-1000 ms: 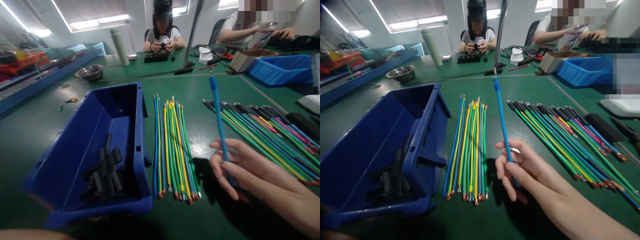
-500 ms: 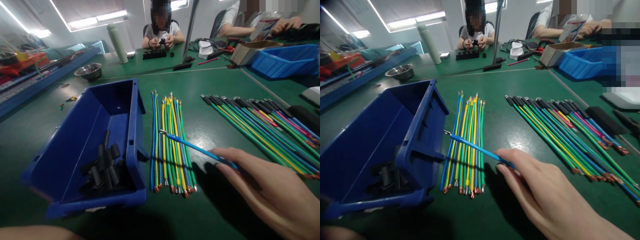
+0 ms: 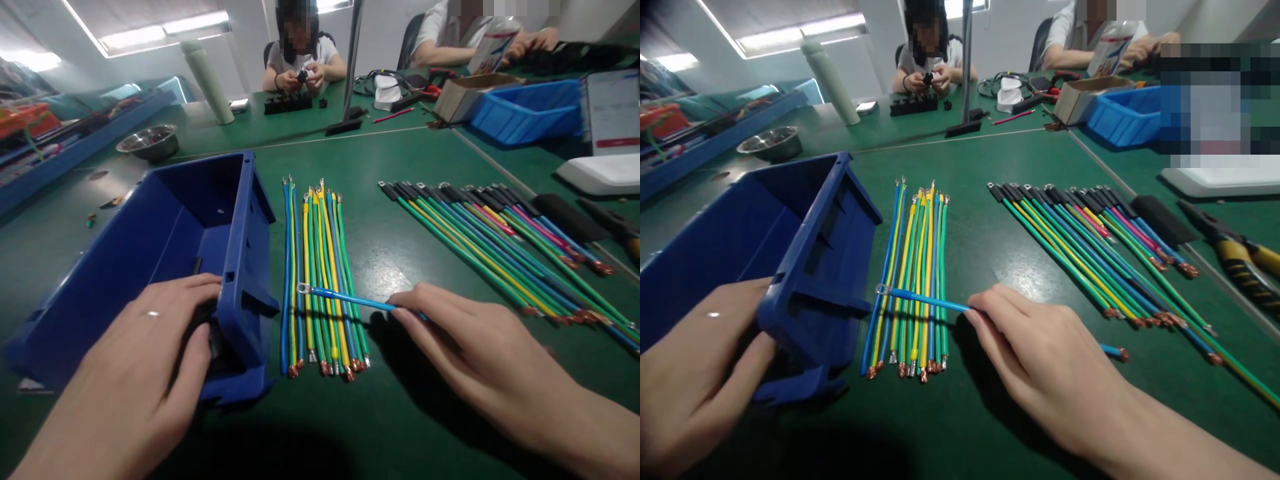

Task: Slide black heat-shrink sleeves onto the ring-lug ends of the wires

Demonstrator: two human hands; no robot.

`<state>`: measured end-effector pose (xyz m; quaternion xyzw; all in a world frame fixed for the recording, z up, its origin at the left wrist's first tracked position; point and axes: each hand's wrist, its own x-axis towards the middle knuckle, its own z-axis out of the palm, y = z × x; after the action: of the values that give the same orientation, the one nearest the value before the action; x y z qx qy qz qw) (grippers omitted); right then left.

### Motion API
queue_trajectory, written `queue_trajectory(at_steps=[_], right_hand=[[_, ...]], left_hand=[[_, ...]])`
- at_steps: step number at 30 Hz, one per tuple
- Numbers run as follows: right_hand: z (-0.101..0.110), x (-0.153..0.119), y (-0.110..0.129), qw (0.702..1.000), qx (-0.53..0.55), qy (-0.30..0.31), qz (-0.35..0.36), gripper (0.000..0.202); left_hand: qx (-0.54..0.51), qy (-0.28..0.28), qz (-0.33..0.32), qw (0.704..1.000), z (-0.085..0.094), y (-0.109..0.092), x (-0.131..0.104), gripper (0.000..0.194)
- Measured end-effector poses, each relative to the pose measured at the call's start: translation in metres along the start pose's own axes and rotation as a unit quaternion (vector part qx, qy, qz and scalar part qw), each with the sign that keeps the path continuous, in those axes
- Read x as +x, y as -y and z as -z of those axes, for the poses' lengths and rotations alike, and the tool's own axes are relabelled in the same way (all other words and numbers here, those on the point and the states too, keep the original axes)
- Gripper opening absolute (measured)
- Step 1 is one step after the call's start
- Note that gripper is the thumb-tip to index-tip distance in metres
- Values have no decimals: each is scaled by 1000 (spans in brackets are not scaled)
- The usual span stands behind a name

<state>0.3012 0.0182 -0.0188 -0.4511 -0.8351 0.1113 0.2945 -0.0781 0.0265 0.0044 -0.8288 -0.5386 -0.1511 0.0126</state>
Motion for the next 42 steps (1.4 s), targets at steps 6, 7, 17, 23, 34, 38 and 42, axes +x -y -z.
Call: queue_trajectory(at_steps=[6, 7, 17, 23, 34, 38, 42], right_hand=[[1, 3, -2, 1000, -18, -9, 4, 32], [1, 3, -3, 1000, -17, -6, -2, 35], [0, 4, -4, 999, 3, 7, -34, 36], [3, 6, -4, 1000, -11, -21, -1, 38], [10, 9, 4, 999, -11, -43, 4, 43], [9, 7, 4, 999, -12, -28, -9, 44], [8, 5, 1, 1000, -19, -17, -11, 45]], left_hand=[[29, 82, -24, 996, -15, 15, -7, 55], [40, 84, -34, 995, -16, 18, -11, 58], [-11, 128, 30, 991, -11, 14, -11, 49], [-2, 97, -28, 995, -2, 0, 0, 62], [-71, 111, -11, 991, 12, -7, 15, 63], [-105, 143, -10, 984, 17, -8, 18, 62], [-165, 169, 35, 971, 22, -9, 24, 53]])
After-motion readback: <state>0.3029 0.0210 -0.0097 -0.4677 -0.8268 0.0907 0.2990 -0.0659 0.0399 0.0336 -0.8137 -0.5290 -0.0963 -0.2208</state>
